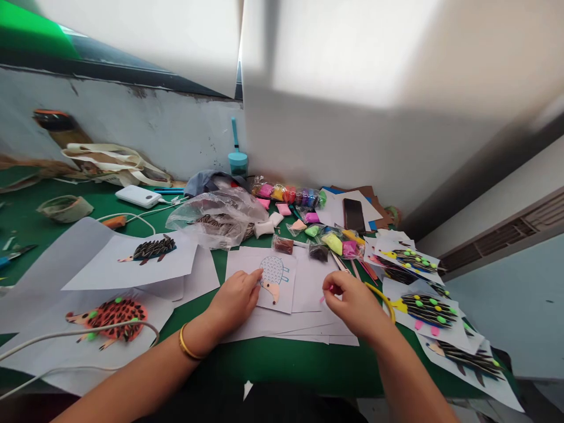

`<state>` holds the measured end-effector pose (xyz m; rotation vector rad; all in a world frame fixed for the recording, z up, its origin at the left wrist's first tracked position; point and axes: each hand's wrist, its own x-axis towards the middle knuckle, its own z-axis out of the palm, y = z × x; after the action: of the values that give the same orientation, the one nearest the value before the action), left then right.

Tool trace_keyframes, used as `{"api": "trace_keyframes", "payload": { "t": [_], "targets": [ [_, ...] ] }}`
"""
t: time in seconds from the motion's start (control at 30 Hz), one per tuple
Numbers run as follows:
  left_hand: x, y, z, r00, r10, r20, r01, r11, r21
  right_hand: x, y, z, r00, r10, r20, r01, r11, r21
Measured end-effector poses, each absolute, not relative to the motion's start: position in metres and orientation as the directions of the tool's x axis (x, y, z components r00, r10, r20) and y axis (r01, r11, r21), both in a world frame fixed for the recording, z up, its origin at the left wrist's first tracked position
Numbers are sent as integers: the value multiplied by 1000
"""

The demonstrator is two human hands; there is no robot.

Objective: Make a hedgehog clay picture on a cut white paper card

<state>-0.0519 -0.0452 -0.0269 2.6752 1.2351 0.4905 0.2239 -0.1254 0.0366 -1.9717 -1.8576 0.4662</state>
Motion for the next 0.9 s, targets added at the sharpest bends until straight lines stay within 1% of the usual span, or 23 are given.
{"api": "trace_keyframes", "payload": {
  "t": [0.1, 0.17, 0.23, 0.3, 0.37, 0.43, 0.53, 0.6, 0.63, 0.7, 0.8, 0.9],
  "targets": [
    [-52, -45, -25, 609, 763, 217, 706, -646, 289, 217, -123, 23, 58, 997, -43, 867, -71, -493],
    [-53, -45, -23, 612, 757, 229, 689, -653, 314, 210, -124, 16, 43, 998, -47, 848, -61, -526],
    [-53, -46, -19, 620, 739, 265, 655, -673, 344, 199, -126, 11, 29, 1000, 5, 777, -19, -629],
    [-53, -46, -16, 648, 699, 302, 599, -713, 364, 187, -128, 7, 51, 995, 83, 666, 28, -745],
    [-53, -47, -14, 680, 659, 320, 549, -748, 373, 176, -129, 3, 89, 988, 128, 600, 49, -798],
    [-53, -47, -14, 683, 656, 320, 538, -749, 387, 170, -130, 1, 184, 964, 194, 575, 54, -816],
    [-55, -47, -18, 648, 701, 298, 578, -708, 406, 171, -131, 3, 346, 881, 321, 608, 51, -793],
    [-56, -47, -21, 625, 726, 285, 603, -682, 414, 173, -131, 5, 388, 842, 376, 634, 53, -772],
    [-56, -46, -21, 619, 733, 282, 606, -674, 422, 174, -131, 6, 383, 843, 377, 627, 63, -777],
    [-58, -46, -21, 620, 733, 279, 593, -671, 446, 172, -129, 4, 315, 892, 325, 571, 95, -815],
    [-61, -43, -21, 658, 710, 250, 555, -682, 477, 161, -126, -4, 117, 970, 214, 494, 130, -860],
    [-62, -41, -21, 683, 696, 223, 538, -685, 492, 148, -123, -17, -8, 980, 198, 524, 172, -834]
  ]
}}
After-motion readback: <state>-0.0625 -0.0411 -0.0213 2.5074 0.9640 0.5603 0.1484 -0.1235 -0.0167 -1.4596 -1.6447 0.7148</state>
